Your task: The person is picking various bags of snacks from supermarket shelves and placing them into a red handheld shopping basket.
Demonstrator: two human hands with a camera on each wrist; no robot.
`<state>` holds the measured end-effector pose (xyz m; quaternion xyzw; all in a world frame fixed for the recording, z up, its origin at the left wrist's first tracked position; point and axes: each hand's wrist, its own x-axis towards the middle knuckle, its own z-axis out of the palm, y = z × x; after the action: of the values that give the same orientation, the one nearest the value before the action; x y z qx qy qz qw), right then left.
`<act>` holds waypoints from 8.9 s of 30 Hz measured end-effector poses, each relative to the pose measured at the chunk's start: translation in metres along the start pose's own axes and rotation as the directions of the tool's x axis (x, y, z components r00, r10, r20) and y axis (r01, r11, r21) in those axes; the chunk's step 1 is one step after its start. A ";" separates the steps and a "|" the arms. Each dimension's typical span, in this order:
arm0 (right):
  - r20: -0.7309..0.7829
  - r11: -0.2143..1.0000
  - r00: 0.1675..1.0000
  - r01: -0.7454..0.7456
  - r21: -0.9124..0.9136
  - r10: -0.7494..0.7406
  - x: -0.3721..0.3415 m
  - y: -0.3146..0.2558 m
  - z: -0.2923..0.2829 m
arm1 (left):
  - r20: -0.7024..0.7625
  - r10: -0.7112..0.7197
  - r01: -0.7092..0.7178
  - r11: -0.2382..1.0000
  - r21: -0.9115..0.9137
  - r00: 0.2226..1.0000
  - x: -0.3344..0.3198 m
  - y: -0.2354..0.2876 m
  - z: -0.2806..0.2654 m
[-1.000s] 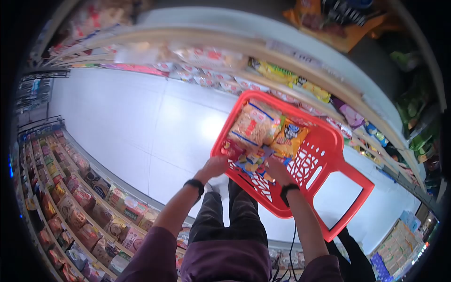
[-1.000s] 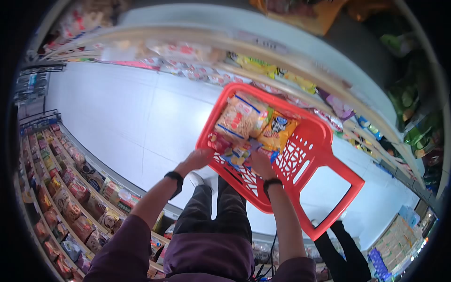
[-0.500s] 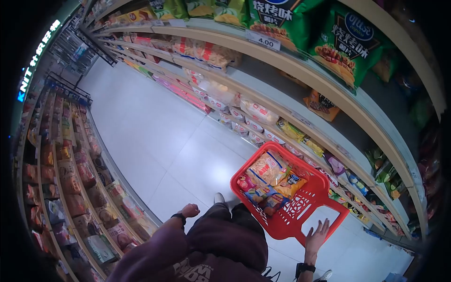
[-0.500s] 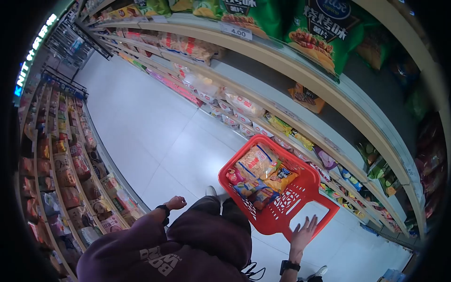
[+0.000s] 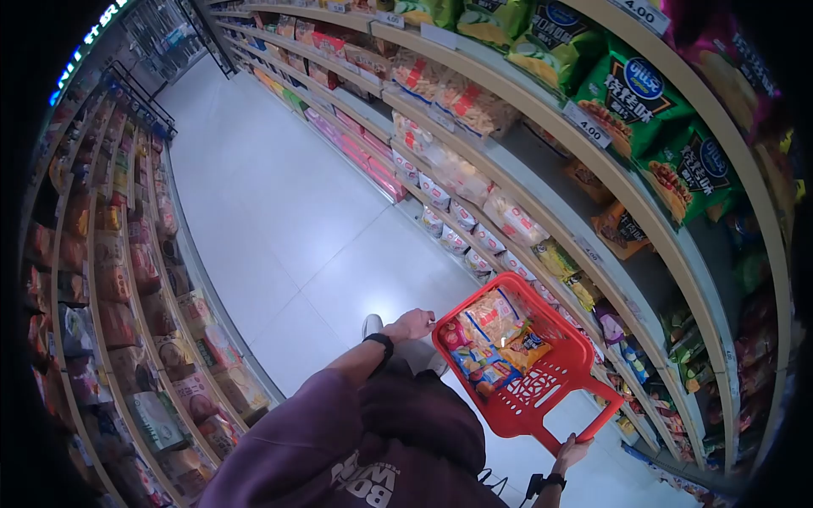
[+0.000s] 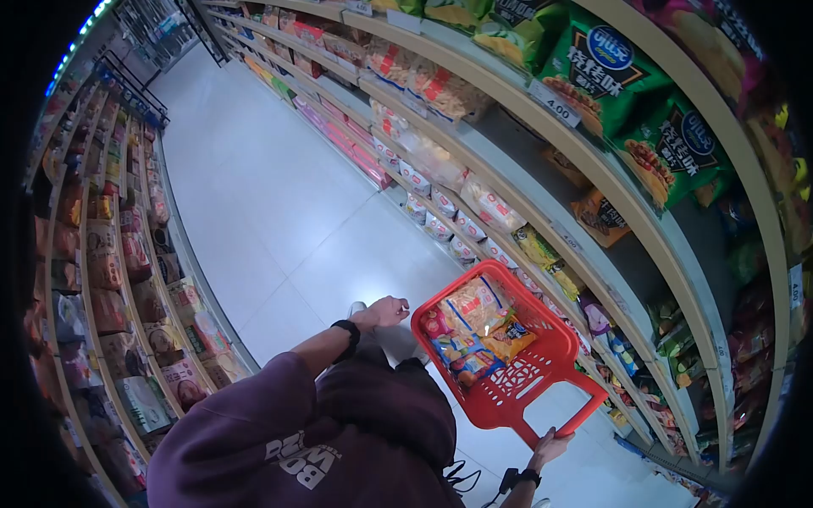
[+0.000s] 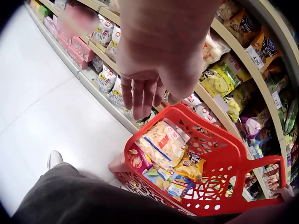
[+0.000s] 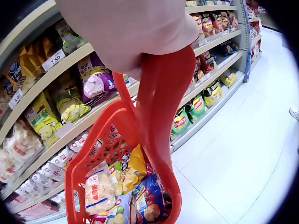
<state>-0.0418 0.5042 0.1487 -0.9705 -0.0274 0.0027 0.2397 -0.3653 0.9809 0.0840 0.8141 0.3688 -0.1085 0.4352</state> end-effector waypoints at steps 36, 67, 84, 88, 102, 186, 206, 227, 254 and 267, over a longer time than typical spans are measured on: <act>-0.144 0.917 0.966 -0.250 -0.311 0.215 -0.128 -0.086 0.022 | 0.012 -0.086 0.086 0.996 0.021 0.996 0.004 -0.167 -0.162; 0.273 0.754 0.724 0.657 0.008 -0.634 0.028 -0.475 0.227 | -0.035 -0.486 0.469 0.859 -0.206 0.873 -0.090 -0.192 -0.104; 0.464 0.359 0.462 0.885 -0.296 -0.756 0.027 -0.465 0.213 | -0.004 -0.246 0.238 0.941 -0.240 0.969 0.020 -0.141 -0.150; 0.460 0.374 0.458 0.889 -0.266 -0.761 0.025 -0.473 0.221 | 0.001 -0.148 0.144 0.966 -0.216 0.989 0.037 -0.117 -0.151; 0.023 0.314 0.315 0.937 0.151 -0.949 0.009 -0.500 0.083 | 0.052 0.180 -0.161 0.954 -0.254 0.982 0.041 0.002 -0.181; 0.717 0.087 0.252 -0.913 0.400 -0.650 -0.111 -0.461 0.062 | -0.832 0.352 -0.449 0.882 0.142 0.428 -0.101 0.168 -0.249; 0.659 0.518 0.360 -0.416 0.747 -0.661 -0.114 -0.464 0.049 | -0.312 0.157 -0.349 0.443 -0.826 0.937 -0.075 0.104 -0.244; 0.762 0.777 0.294 -0.087 0.623 -0.578 -0.105 -0.447 0.082 | -0.079 -0.064 -0.051 0.359 -0.932 0.995 -0.061 0.081 -0.231; 0.773 0.457 0.230 -0.694 0.556 -0.591 -0.127 -0.432 0.095 | -0.631 -0.020 -0.311 0.858 -0.408 0.775 -0.036 0.106 -0.204; 0.889 0.707 -0.155 -0.670 0.225 -0.431 -0.140 -0.372 0.169 | 0.513 -0.100 0.498 0.455 -0.738 0.852 -0.020 -0.037 -0.160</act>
<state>-0.2039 0.9043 0.1710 -0.4344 -0.0857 0.7678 0.4631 -0.4283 1.1097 0.1666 0.3728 0.4173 -0.1533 0.8145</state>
